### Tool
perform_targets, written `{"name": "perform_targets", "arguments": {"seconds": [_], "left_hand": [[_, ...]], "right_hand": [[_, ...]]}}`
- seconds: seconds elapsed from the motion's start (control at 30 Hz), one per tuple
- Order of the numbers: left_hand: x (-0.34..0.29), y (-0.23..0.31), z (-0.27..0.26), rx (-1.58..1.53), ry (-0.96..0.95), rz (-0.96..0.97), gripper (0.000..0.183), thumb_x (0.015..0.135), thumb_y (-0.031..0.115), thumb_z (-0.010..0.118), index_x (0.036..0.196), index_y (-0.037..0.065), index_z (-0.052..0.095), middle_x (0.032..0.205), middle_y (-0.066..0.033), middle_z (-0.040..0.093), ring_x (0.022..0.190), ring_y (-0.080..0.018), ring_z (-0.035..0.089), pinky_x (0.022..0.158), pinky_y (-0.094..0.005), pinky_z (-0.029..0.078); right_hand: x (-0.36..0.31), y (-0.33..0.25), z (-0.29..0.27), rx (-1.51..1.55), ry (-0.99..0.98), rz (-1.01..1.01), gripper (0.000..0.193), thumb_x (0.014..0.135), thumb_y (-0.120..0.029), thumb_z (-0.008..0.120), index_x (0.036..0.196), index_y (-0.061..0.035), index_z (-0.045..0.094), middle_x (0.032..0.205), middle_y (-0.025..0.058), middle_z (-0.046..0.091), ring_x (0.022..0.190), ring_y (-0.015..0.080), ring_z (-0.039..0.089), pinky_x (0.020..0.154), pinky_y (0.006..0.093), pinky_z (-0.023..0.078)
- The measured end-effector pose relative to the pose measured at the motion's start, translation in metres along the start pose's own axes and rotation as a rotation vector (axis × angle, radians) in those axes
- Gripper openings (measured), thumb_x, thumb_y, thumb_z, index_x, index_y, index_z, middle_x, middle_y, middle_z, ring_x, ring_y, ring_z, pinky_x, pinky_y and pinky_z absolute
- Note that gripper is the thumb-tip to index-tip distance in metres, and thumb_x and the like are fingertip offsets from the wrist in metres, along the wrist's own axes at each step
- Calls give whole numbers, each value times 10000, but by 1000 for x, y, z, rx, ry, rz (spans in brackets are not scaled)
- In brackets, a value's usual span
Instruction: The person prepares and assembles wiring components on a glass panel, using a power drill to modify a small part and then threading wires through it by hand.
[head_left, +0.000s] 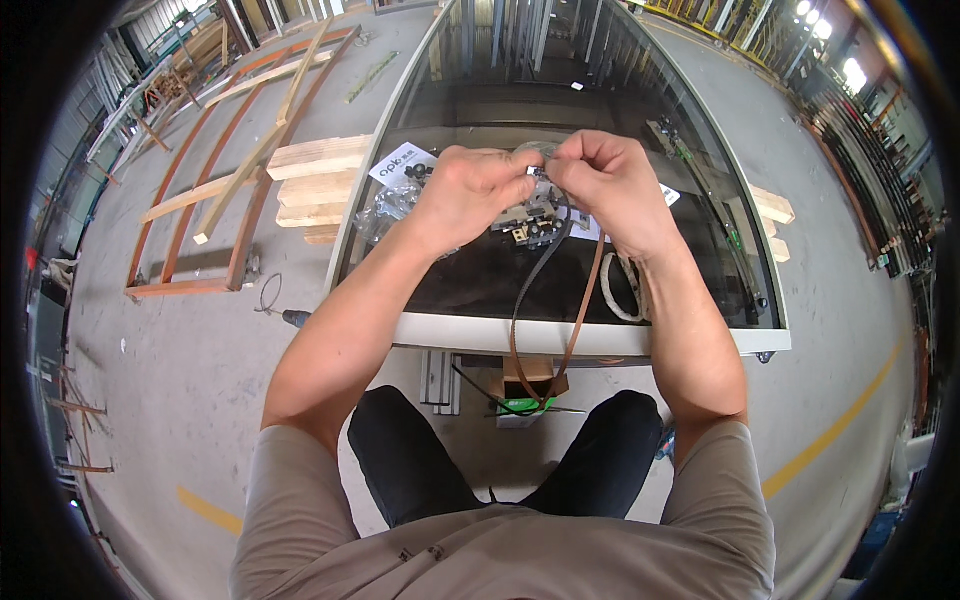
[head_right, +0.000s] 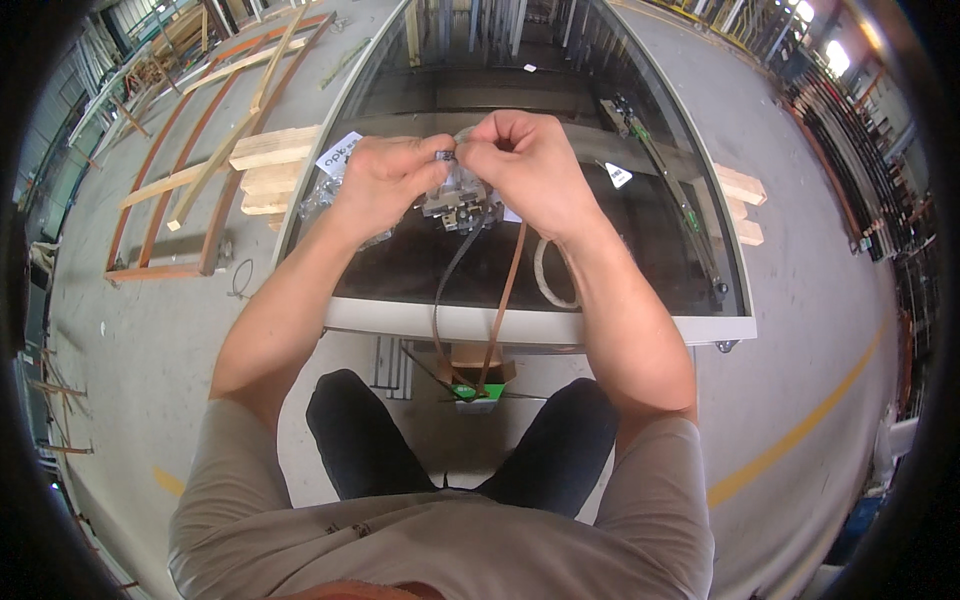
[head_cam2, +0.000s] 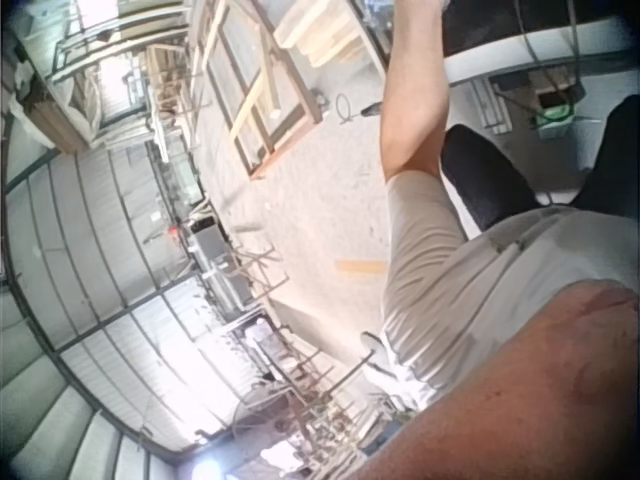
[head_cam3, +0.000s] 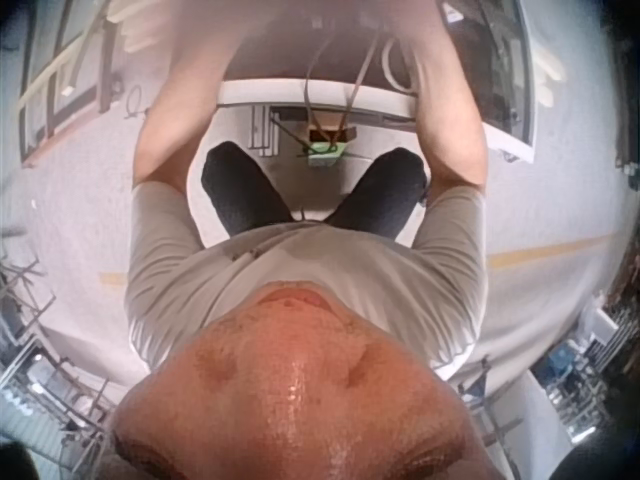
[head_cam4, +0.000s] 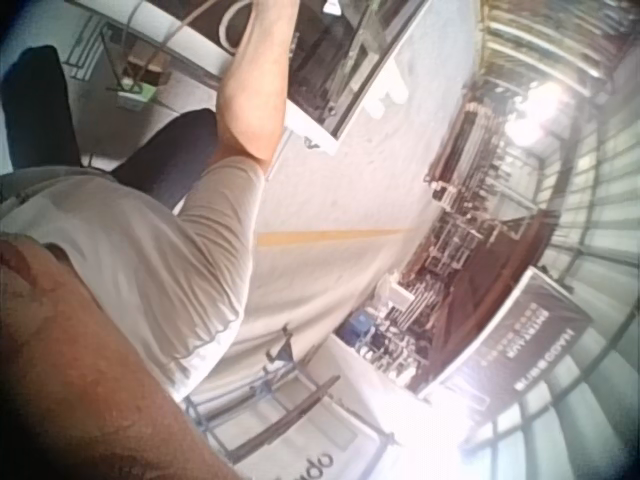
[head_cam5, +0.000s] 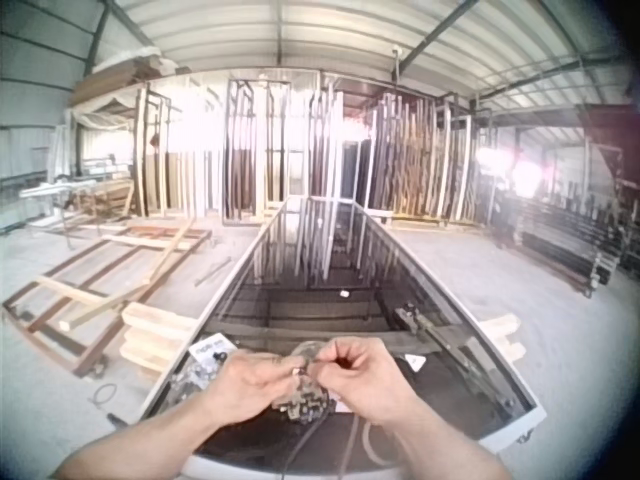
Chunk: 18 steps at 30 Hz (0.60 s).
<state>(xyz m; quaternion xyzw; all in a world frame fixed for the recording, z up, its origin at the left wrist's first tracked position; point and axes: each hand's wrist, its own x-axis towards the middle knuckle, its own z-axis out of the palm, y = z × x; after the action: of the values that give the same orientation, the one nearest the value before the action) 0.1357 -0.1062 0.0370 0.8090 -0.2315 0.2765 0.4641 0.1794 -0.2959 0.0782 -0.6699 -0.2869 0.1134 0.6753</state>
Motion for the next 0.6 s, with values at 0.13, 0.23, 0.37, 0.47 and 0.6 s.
{"name": "perform_targets", "arguments": {"seconds": [0.13, 0.23, 0.37, 0.47, 0.6], "left_hand": [[0, -1, 1, -35, 2, -11, 274, 823, -13, 709, 1096, -4, 704, 752, -78, 662, 655, -102, 587, 598, -262, 471], [6, 2, 7, -66, 1, -22, 290, 822, -25, 699, 1111, 6, 701, 780, -69, 671, 672, -99, 595, 619, -247, 481], [23, 13, 9, -350, -46, -198, 302, 846, 15, 684, 1144, -39, 675, 824, -69, 697, 708, -116, 619, 668, -255, 507], [13, -3, -15, -607, -53, -346, 317, 868, 51, 658, 1162, -68, 661, 876, -93, 714, 758, -140, 655, 715, -274, 534], [-6, 14, -42, -545, -92, -467, 273, 888, 222, 711, 1043, -1, 733, 848, -82, 723, 763, -115, 673, 713, -285, 558]], "right_hand": [[-4, -1, -5, -121, -74, 22, 105, 876, -68, 658, 786, -16, 653, 672, -58, 562, 587, 4, 423, 517, 200, 324], [-5, -2, -11, -115, -45, -11, 119, 862, -74, 657, 780, 11, 665, 681, -48, 579, 600, 16, 448, 519, 207, 346], [-3, -3, -17, -154, 38, -133, 120, 855, -80, 658, 786, 17, 663, 694, -24, 595, 620, 32, 483, 531, 217, 371], [10, 2, 5, -298, 8, -351, 94, 837, -80, 670, 798, 5, 663, 718, 0, 596, 659, 60, 516, 562, 240, 400], [2, 4, 38, -340, -20, -253, 105, 857, -78, 663, 899, 14, 694, 781, 2, 608, 734, 98, 573, 636, 264, 456]]}}
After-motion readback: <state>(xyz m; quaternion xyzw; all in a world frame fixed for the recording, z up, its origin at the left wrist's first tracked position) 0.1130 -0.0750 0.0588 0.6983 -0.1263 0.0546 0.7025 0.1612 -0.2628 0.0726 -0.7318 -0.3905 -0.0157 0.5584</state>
